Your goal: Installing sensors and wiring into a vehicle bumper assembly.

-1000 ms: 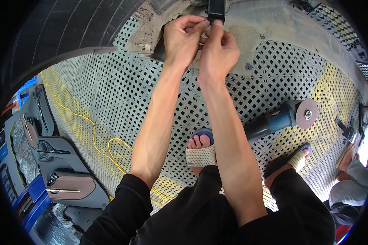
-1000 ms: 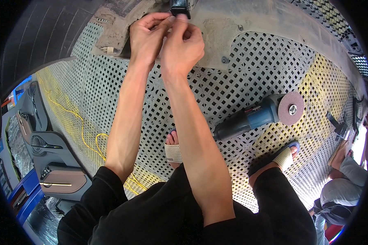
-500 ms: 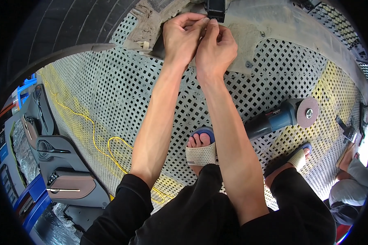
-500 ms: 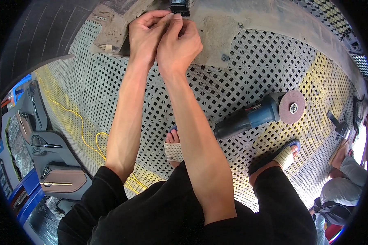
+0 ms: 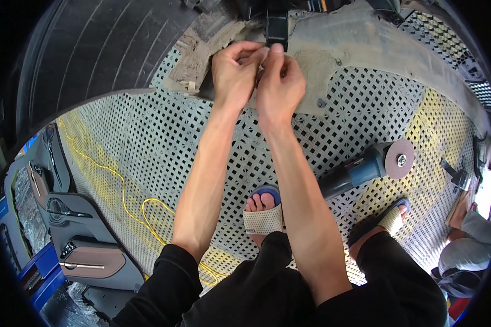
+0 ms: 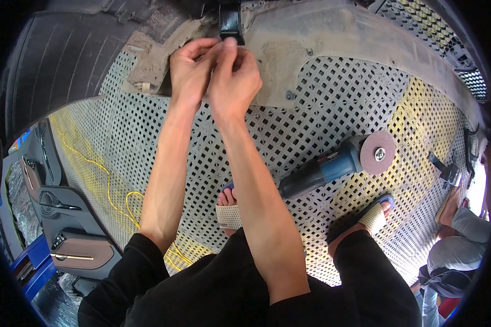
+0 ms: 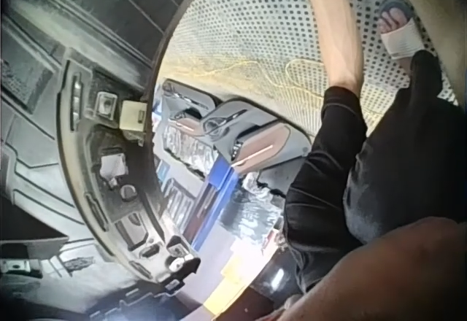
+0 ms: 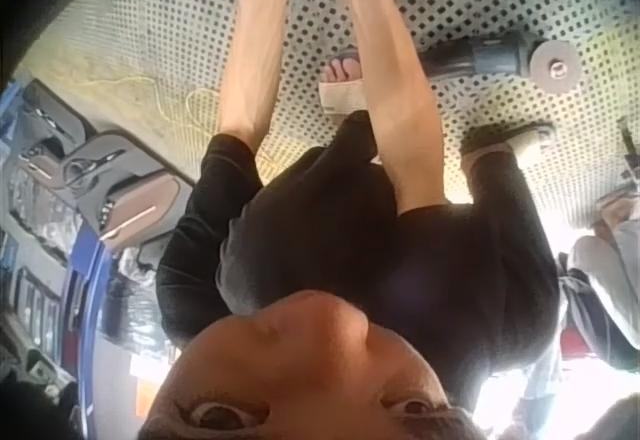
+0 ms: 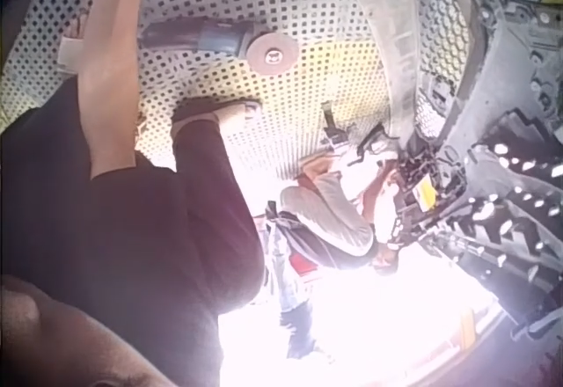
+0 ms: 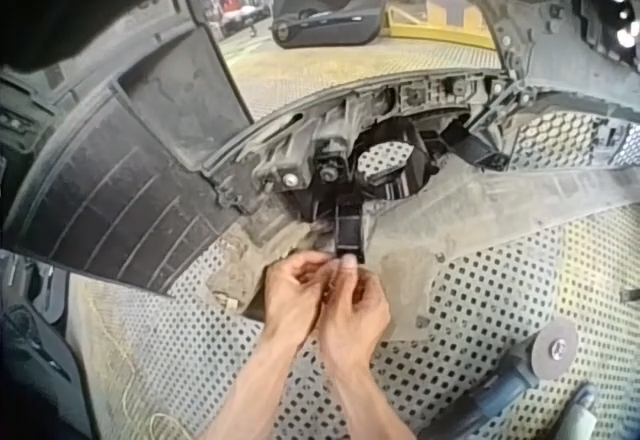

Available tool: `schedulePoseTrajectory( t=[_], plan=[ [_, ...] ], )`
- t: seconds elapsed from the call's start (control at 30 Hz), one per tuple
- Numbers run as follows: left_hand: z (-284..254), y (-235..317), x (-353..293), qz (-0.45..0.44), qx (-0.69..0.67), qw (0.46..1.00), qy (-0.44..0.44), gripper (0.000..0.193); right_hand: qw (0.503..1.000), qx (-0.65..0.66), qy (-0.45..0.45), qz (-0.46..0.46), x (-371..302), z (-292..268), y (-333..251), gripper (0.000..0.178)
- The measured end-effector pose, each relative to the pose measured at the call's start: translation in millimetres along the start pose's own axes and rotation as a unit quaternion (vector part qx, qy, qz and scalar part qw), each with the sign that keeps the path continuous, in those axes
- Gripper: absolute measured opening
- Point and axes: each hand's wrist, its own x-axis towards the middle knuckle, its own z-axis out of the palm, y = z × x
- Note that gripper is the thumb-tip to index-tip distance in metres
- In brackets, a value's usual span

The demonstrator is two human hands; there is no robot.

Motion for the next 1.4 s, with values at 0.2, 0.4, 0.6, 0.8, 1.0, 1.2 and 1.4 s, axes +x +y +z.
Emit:
schedulePoseTrajectory(
  t=[0.2,0.4,0.6,0.8,1.0,1.2,1.4],
  plan=[
    [0,-4,-1,-0.007,-0.011,1.000,-0.008,0.010,0.996,-0.023,0.036,-0.080,-3,3,1,0.031],
    [-3,6,-5,-0.017,-0.010,1.000,-0.020,0.015,0.997,-0.052,-0.008,-0.054,-5,2,-4,0.034],
    [1,1,-5,-0.014,-0.012,1.000,-0.021,0.016,0.983,-0.077,0.033,-0.162,0,-2,2,0.031],
    [0,8,-2,-0.025,0.012,1.000,-0.015,0.017,0.989,0.132,-0.027,0.057,5,4,9,0.035],
    [0,-7,-14,-0.035,0.017,0.999,0.018,0.024,0.999,0.036,0.015,-0.024,-3,4,8,0.036],
    [-9,6,-47,-0.026,-0.014,0.993,0.116,0.027,0.905,0.370,-0.070,0.198,-7,6,3,0.033],
    [8,-10,-125,0.074,0.123,0.979,0.147,0.027,0.952,0.273,-0.094,0.100,-4,9,13,0.032]
  ],
)
